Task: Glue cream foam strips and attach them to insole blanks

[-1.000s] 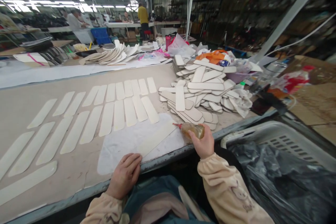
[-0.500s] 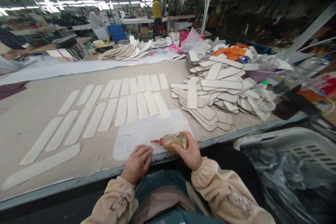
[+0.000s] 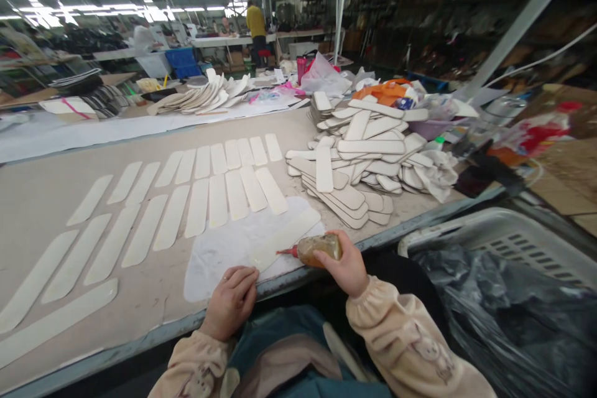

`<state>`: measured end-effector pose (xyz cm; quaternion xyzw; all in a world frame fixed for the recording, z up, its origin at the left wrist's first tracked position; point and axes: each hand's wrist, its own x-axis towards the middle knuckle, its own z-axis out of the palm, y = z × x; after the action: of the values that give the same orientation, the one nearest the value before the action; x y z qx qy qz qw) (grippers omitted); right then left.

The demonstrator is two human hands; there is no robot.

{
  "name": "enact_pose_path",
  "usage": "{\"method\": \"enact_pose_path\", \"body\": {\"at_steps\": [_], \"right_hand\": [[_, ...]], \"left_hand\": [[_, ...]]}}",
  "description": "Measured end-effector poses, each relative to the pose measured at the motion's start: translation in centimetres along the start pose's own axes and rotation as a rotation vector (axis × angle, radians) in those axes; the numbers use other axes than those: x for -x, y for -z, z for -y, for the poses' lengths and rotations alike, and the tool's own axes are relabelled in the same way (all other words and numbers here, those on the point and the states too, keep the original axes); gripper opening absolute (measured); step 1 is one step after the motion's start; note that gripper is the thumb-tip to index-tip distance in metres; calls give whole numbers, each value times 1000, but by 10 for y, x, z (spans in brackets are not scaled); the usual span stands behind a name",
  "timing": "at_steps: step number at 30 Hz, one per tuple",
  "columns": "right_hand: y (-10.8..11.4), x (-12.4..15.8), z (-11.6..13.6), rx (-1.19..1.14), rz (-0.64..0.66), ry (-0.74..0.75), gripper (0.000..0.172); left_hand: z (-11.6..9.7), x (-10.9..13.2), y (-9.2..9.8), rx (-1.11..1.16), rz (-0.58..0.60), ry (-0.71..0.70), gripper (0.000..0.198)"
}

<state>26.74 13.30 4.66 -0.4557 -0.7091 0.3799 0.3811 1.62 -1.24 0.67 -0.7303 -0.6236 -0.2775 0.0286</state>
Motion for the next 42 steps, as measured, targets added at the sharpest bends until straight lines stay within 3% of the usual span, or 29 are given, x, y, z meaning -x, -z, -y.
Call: {"method": "enact_pose_path", "body": {"at_steps": [9, 17, 25, 34, 42], "right_hand": [[42, -24, -27, 197, -327, -8, 43], [35, -40, -28, 145, -461, -28, 46], [22, -52, -30, 133, -437, -79, 45], [42, -35, -30, 178, -430, -94, 47], [35, -17, -19, 51, -254, -59, 43]], "left_hand": [[5, -2, -3, -46, -21, -58, 25], [6, -2, -3, -40, -9, -32, 23], [4, -9, -3, -12, -37, -30, 14], [10, -8, -6, -4, -40, -13, 12], [9, -6, -8, -28, -45, -1, 11]]}}
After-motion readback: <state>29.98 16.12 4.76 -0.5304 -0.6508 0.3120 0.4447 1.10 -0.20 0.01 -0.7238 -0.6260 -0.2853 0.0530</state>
